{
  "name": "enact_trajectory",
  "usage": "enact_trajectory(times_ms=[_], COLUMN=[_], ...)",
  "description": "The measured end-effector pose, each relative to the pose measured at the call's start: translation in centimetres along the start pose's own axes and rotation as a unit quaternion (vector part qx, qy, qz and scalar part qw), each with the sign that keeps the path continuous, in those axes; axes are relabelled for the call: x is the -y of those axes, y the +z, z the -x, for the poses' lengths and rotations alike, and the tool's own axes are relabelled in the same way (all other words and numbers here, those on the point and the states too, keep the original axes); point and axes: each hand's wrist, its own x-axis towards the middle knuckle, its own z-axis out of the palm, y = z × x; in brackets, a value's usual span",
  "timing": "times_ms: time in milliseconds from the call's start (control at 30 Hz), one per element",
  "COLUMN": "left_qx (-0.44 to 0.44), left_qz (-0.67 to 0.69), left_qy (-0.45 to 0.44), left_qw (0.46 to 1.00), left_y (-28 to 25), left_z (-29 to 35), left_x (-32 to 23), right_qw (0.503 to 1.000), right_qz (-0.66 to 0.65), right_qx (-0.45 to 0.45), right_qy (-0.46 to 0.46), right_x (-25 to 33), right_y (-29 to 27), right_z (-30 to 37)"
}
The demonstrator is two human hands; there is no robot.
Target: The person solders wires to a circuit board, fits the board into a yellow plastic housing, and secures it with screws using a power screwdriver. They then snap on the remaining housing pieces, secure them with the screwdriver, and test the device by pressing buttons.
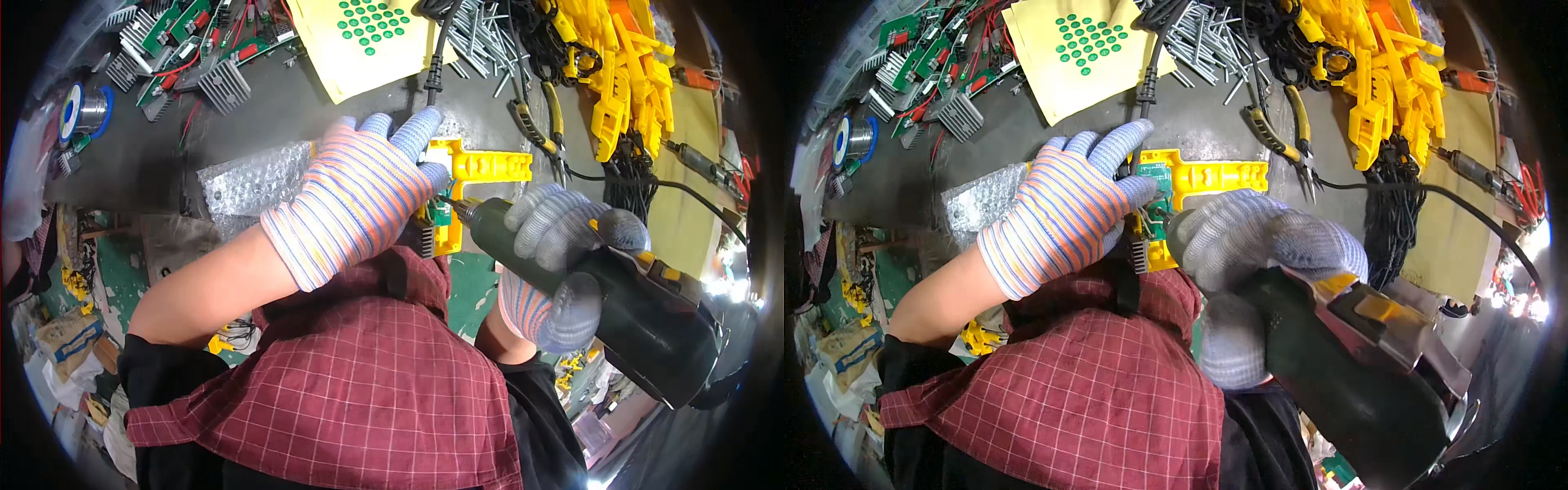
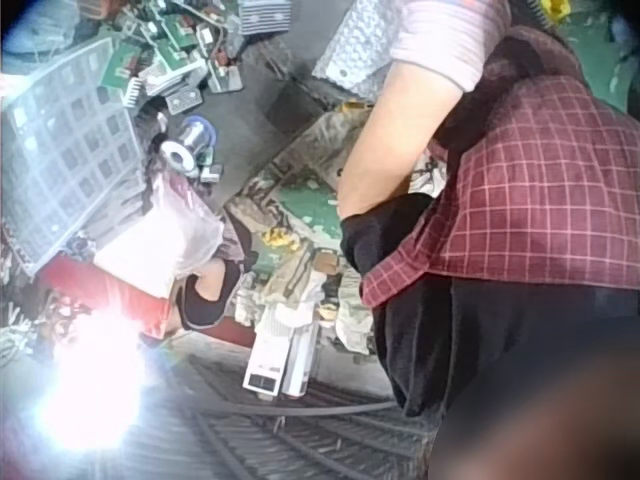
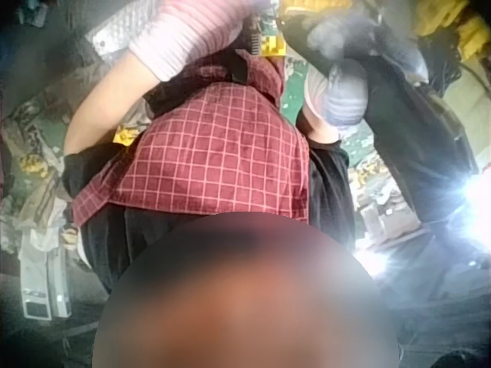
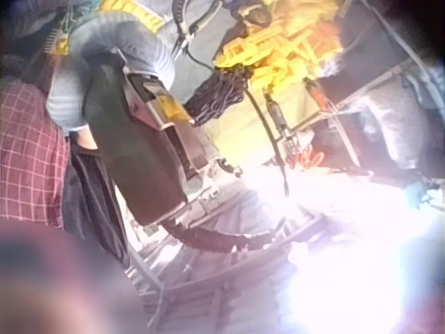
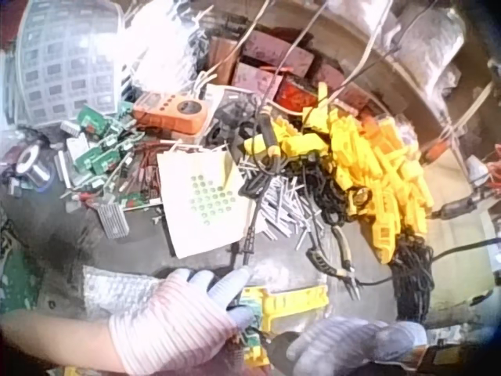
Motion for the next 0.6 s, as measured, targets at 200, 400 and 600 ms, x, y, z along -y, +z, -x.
enact_trajectory(times_ms=[200,400,600], left_qx=[0.009,0.018,-0.04], left_qz=[-0.024,-0.006,-0.002], left_qy=[-0.003,0.005,0.017], left_qw=[1.0,1.0,0.999], left_y=[0.2,-0.4,0.4], left_z=[0.1,0.2,1.2], left_x=[-0.2,-0.1,0.4], right_qw=[1.0,0.991,0.986], right_qz=[-0.006,0.035,-0.072], right_qx=[0.011,-0.114,-0.139], right_qy=[0.001,0.064,0.053], right_x=[0.6,0.7,5.4], right_y=[-0.6,-1.4,-2.9], right_z=[-0.2,2.2,-1.9])
